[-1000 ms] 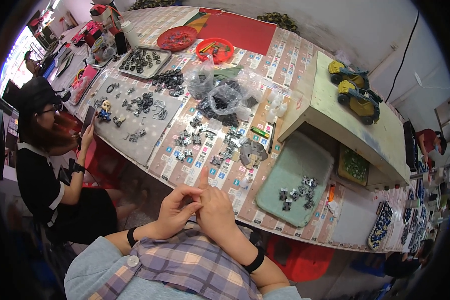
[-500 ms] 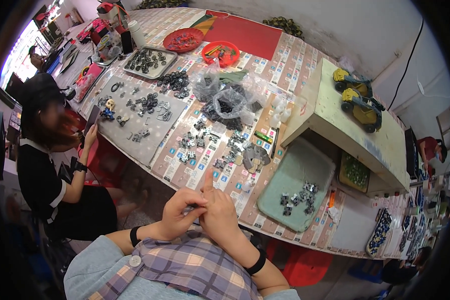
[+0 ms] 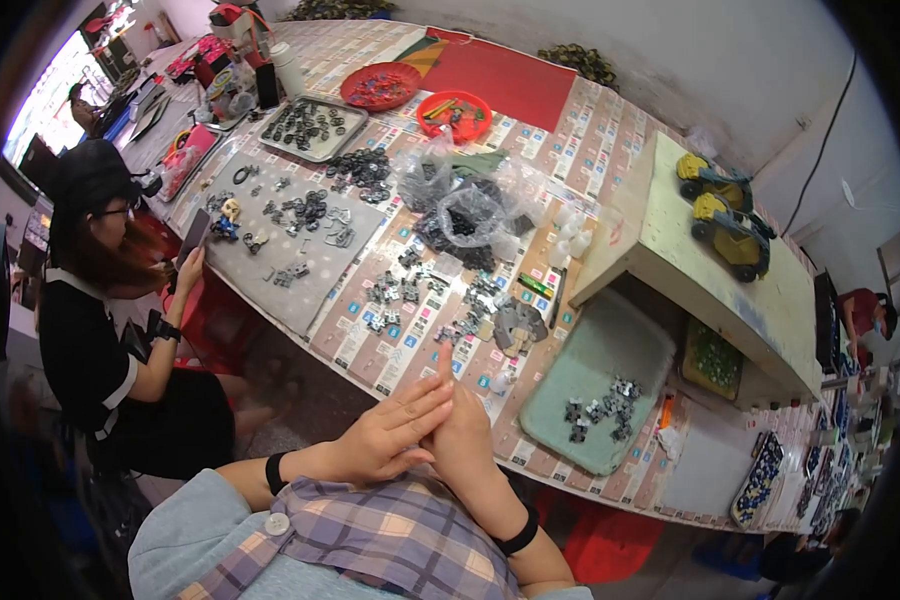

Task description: Assembling small plastic components to build a figurine.

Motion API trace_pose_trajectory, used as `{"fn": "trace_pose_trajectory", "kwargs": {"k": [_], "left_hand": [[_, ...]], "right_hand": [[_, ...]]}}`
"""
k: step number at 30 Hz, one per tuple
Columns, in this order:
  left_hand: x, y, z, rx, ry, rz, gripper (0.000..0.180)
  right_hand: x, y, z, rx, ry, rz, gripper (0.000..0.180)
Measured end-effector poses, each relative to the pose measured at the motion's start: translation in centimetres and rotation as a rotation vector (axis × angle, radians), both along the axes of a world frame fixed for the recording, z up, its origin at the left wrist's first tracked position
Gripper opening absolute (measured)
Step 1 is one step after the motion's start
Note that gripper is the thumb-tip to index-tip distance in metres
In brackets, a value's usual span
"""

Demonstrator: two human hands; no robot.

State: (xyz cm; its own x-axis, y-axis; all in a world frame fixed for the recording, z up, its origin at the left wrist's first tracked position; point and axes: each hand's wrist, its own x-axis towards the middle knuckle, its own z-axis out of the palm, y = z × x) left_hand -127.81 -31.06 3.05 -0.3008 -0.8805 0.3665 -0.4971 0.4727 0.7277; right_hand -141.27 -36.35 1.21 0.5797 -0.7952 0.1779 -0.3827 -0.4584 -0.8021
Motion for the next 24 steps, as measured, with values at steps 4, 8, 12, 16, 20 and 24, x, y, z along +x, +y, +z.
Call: {"fn": "trace_pose_trajectory", "kwargs": {"k": [4,8,12,16,20,24], "left_hand": [[0.1,0.1,0.0,-0.028,0.024,-0.065,0.053],[0.3,-0.2,-0.1,-0.084,0.003,-0.090,0.051],[1.1,-0.7,-0.1,-0.016,-0.033,-0.035,0.044],[1.8,-0.7,-0.6,-0.016,-0.001,0.028,0.042],[2.0,-0.7,-0.1,-0.096,-0.019,0.029,0.041],[1.6,-1.0,-0.1,-0.216,0.067,0.038,0.034]], "right_hand": [[0.0,0.2,0.6,0.135,-0.008,0.023,0.078],[-0.2,0.2,-0.2,0.133,0.039,0.049,0.073],[-0.2,0.3,0.2,-0.008,0.074,0.094,0.045],[0.4,0.4,0.6,0.034,0.095,0.068,0.023],[0.5,0.4,0.6,0.022,0.105,0.100,0.026],[0.6,0.6,0.5,0.017,0.090,0.135,0.025]]}}
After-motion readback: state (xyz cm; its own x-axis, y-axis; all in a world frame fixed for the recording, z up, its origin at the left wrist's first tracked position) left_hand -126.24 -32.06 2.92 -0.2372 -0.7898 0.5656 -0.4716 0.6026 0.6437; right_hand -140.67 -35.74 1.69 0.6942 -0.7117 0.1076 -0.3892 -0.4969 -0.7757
